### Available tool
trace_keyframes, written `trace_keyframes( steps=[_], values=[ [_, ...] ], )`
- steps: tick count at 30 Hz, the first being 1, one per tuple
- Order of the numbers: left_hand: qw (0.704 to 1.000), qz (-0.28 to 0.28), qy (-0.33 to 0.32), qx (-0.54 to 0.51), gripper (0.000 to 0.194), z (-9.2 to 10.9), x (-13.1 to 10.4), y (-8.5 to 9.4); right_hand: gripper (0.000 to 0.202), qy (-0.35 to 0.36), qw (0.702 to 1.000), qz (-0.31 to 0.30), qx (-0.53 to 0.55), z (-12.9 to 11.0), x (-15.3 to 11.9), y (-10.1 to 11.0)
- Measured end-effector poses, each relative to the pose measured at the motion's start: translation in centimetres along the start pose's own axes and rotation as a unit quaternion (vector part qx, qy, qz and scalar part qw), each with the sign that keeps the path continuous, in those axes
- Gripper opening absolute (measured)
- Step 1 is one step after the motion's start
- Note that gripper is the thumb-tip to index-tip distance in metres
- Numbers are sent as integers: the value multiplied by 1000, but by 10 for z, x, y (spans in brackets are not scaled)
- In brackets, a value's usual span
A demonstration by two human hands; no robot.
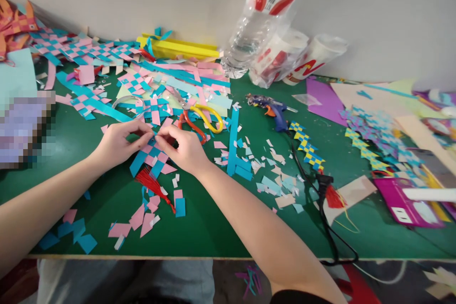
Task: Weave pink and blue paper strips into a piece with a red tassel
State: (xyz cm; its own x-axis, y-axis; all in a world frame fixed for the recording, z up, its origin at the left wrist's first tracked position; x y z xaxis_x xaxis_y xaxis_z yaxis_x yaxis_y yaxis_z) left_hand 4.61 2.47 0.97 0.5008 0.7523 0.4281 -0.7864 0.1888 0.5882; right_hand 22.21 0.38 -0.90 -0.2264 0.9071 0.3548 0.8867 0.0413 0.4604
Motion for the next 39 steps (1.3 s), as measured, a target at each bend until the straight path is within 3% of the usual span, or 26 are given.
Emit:
trace_keyframes(
  steps=[15, 39],
  values=[
    [999, -36, 14, -9, 25, -6, -2, -2, 12, -12, 1000, -24, -9, 0, 0, 0],
    [999, -32, 26, 2, 27, -6, 0, -2, 14, -34, 999, -35, -11, 1, 2, 0]
  ],
)
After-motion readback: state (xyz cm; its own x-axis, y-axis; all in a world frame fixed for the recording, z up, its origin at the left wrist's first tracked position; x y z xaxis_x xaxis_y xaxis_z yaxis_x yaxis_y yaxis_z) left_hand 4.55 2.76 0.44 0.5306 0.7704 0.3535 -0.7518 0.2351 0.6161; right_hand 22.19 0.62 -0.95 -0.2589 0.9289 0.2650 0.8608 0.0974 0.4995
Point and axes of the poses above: each hand's wrist, its own x-axis towards the middle knuckle, its own y-axis out of the back of the hand, z = x × y, the point moved 2 cm from there along x, towards the middle knuckle, and after that the axes turned 8 degrees about -y, right-handed, at the moved point
